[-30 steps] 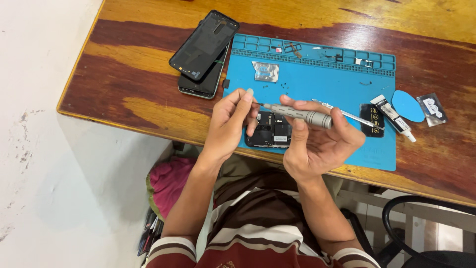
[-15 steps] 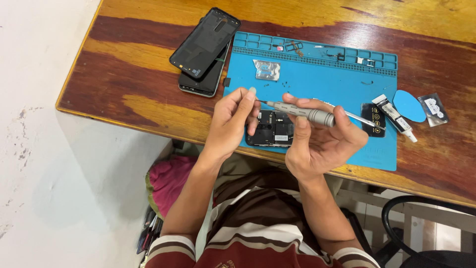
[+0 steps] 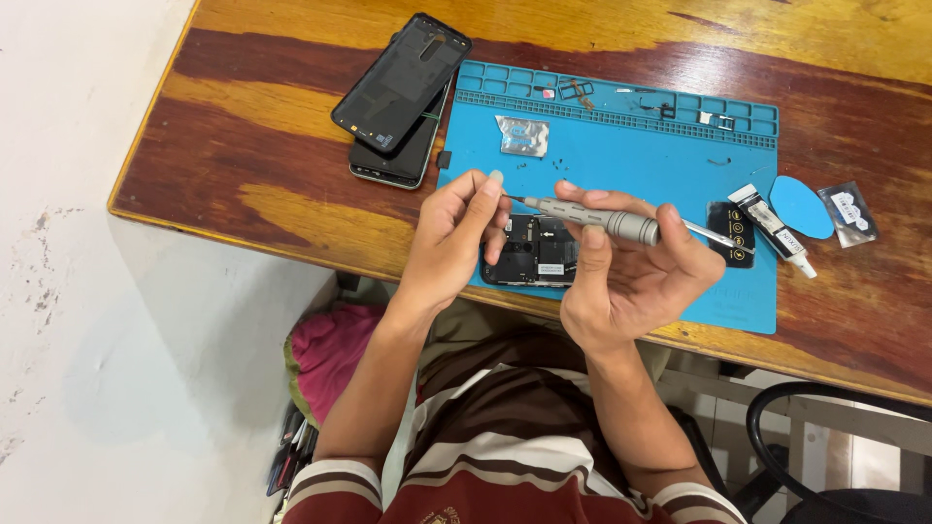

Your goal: The person uses a precision screwdriver to remove multiple screws from the back of a disassembled smartphone. The person then lifts the back cover and sets it aside, exposing the internal components. The person continues to remove additional screws from the interior of the device.

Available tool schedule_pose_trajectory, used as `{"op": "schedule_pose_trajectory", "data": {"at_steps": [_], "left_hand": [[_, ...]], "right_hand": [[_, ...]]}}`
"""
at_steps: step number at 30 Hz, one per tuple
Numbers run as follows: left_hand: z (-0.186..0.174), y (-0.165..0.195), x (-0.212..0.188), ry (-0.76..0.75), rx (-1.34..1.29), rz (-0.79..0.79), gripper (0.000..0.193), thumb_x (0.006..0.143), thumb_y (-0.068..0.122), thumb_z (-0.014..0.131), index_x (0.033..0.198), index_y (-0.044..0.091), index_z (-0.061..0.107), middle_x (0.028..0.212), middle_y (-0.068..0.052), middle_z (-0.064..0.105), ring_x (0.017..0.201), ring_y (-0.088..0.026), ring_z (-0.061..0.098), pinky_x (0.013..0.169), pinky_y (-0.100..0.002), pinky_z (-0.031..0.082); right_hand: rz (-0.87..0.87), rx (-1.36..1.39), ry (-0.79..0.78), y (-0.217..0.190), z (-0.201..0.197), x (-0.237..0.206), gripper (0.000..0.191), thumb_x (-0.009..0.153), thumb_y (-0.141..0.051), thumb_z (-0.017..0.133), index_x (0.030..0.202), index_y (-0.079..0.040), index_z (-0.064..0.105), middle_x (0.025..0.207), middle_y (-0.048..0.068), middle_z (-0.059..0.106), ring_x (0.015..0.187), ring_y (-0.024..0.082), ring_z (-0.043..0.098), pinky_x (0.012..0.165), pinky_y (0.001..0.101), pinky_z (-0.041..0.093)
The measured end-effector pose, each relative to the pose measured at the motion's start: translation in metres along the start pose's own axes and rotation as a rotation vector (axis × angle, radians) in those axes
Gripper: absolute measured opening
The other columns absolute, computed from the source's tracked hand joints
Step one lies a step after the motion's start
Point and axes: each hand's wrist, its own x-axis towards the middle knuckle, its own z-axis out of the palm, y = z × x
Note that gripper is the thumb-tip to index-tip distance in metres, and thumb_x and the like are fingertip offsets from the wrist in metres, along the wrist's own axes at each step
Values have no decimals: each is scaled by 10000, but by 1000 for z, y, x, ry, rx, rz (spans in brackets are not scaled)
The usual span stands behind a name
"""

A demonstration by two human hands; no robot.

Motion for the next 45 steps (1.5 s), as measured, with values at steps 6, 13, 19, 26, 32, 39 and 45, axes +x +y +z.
{"op": "schedule_pose_trajectory", "data": {"at_steps": [6, 13, 19, 26, 32, 39, 45], "left_hand": [[4, 5, -2, 16, 76, 8, 309, 1103, 266, 532, 913, 29, 590, 792, -12, 576, 571, -59, 517, 516, -216, 399], [1, 29, -29, -26, 551, 349, 115, 1045, 145, 667, 1031, 32, 680, 944, -42, 623, 756, -125, 647, 675, -260, 512], [-9, 50, -63, -111, 911, 374, 343, 850, 257, 841, 1134, 90, 746, 1231, -117, 564, 1077, -270, 590, 948, -386, 498], [-7, 47, -74, -109, 1046, 427, 402, 818, 314, 861, 1149, 108, 763, 1436, -136, 496, 1199, -325, 500, 1052, -450, 424], [-5, 41, -75, -87, 1086, 447, 387, 816, 332, 856, 1133, 126, 774, 1428, -127, 520, 1241, -341, 479, 1064, -455, 409], [-6, 39, -75, -82, 1131, 452, 389, 821, 344, 850, 1135, 127, 777, 1443, -122, 520, 1268, -345, 467, 1075, -461, 404], [-5, 38, -75, -76, 1133, 454, 395, 828, 351, 840, 1149, 129, 781, 1438, -115, 533, 1276, -339, 469, 1083, -463, 404]], "right_hand": [[10, -38, -12, -3, -3, 1, 511, 1146, 58, 575, 1516, -183, 318, 1226, 234, 640, 1088, 314, 739, 951, 441, 637], [93, -18, -91, -22, -14, 6, 480, 1151, 78, 592, 1495, -134, 334, 1187, 234, 671, 1038, 305, 752, 967, 425, 655], [193, -10, -338, -35, -18, 14, 513, 1067, 129, 598, 1493, -64, 386, 1174, 243, 671, 1072, 310, 745, 918, 385, 675], [253, -107, -442, -40, -19, 20, 471, 1030, 115, 647, 1442, -27, 470, 1201, 202, 700, 1116, 261, 753, 934, 345, 676], [273, -139, -459, -39, -19, 18, 453, 1013, 101, 664, 1418, -17, 497, 1200, 195, 703, 1127, 254, 750, 935, 343, 675], [238, -126, -489, -36, -19, 19, 432, 1017, 99, 661, 1406, -13, 508, 1219, 204, 701, 1131, 256, 749, 930, 335, 672], [209, -156, -529, -36, -21, 19, 418, 993, 102, 677, 1371, 1, 528, 1189, 209, 713, 1099, 253, 760, 887, 315, 671]]}}
